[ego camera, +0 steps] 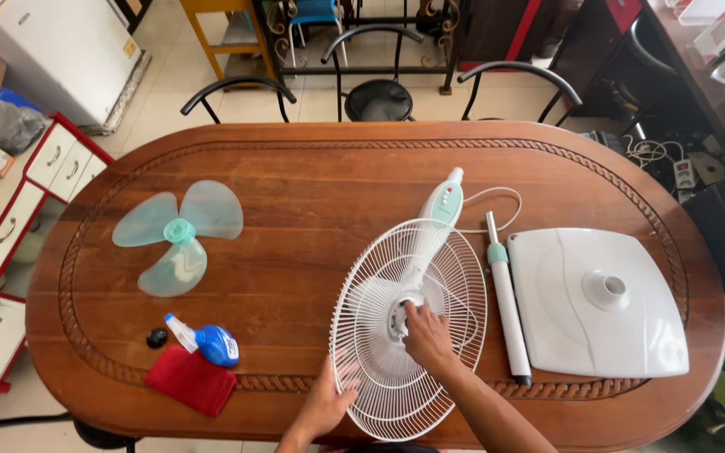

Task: The person disassembles a standing electric fan on a wooden table. They remove the fan head from the base, detach the stand, and then remove the front grille, fan blades, and central hub components, placing each part on the table.

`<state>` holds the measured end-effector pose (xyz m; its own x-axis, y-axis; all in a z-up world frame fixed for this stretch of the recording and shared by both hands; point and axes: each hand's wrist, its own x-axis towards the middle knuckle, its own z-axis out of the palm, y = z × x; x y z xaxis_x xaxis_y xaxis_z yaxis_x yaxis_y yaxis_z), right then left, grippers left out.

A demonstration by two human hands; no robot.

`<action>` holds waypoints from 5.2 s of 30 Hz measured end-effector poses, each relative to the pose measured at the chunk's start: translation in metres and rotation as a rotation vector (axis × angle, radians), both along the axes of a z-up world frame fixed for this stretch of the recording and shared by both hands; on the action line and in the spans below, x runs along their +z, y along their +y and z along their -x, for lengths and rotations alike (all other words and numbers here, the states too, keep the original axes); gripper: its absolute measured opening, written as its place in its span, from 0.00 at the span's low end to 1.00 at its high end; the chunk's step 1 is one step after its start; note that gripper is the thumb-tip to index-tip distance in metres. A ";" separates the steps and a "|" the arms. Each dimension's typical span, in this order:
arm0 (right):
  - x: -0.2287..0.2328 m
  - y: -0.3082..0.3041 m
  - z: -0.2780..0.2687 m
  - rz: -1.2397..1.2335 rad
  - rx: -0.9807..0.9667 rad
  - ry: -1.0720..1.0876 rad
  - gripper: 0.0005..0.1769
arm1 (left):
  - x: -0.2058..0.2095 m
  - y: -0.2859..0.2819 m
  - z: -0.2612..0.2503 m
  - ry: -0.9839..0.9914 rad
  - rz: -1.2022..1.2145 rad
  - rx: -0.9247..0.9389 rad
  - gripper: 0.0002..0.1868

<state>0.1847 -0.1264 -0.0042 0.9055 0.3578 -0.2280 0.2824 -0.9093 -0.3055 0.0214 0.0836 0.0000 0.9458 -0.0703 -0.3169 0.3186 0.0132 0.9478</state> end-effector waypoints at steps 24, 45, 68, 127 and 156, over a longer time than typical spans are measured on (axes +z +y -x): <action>0.000 0.005 0.029 -0.536 -0.811 0.250 0.39 | 0.051 0.049 -0.023 -0.021 -0.183 -0.421 0.56; 0.002 -0.008 0.039 -0.273 -0.226 -0.110 0.33 | 0.036 0.057 -0.032 -0.077 -0.235 -0.541 0.58; 0.004 -0.012 0.012 -0.381 -0.363 0.222 0.40 | -0.005 0.030 0.002 -0.117 0.296 -0.091 0.49; -0.013 -0.021 0.002 -0.220 -0.075 0.181 0.37 | 0.013 0.029 -0.003 0.106 0.258 -0.139 0.56; -0.004 -0.022 -0.010 -0.134 -0.183 0.382 0.48 | 0.006 0.026 0.002 0.103 0.214 -0.052 0.63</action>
